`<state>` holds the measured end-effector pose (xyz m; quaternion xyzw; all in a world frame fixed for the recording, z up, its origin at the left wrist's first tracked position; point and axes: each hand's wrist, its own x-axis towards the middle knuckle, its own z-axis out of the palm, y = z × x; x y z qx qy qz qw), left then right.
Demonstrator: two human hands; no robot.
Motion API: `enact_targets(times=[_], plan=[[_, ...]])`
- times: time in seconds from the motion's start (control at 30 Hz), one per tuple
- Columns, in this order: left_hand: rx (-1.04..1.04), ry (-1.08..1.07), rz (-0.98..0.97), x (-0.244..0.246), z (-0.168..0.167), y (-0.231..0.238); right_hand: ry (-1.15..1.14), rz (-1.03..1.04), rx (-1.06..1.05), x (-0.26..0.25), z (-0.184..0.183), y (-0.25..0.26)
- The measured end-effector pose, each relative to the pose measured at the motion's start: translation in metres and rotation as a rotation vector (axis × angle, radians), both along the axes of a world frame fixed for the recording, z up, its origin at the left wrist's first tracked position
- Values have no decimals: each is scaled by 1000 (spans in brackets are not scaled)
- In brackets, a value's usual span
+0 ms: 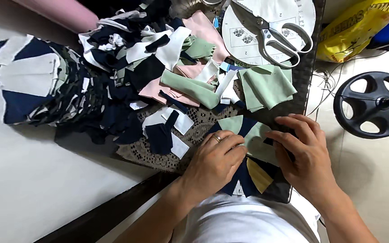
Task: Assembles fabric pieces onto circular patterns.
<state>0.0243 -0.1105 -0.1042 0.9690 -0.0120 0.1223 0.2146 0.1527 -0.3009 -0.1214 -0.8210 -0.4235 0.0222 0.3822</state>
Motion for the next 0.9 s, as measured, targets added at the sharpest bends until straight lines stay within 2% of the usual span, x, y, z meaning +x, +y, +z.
enact_targets(times=[0.17,0.33,0.4,0.53,0.57,0.63,0.7,0.8,0.9], plan=[[-221,-37,20,14,29,-3,176,68,120,-7,15,2],[-328,-10,-6,15,54,-8,273,98,256,-12,34,1],[-445,60,13,8,59,-9,359,121,281,-18,41,-1],[-853,342,45,-2,66,-3,602,169,298,-32,44,-5],[-900,408,76,-1,65,0,616,163,273,-34,42,-5],[-866,510,151,5,61,4,555,114,183,-34,37,-2],[-749,526,220,15,52,5,384,38,82,-32,29,2],[-510,453,286,30,39,-1,139,-83,-41,-26,21,12],[-339,337,292,41,31,-8,33,-176,-94,-22,17,18]])
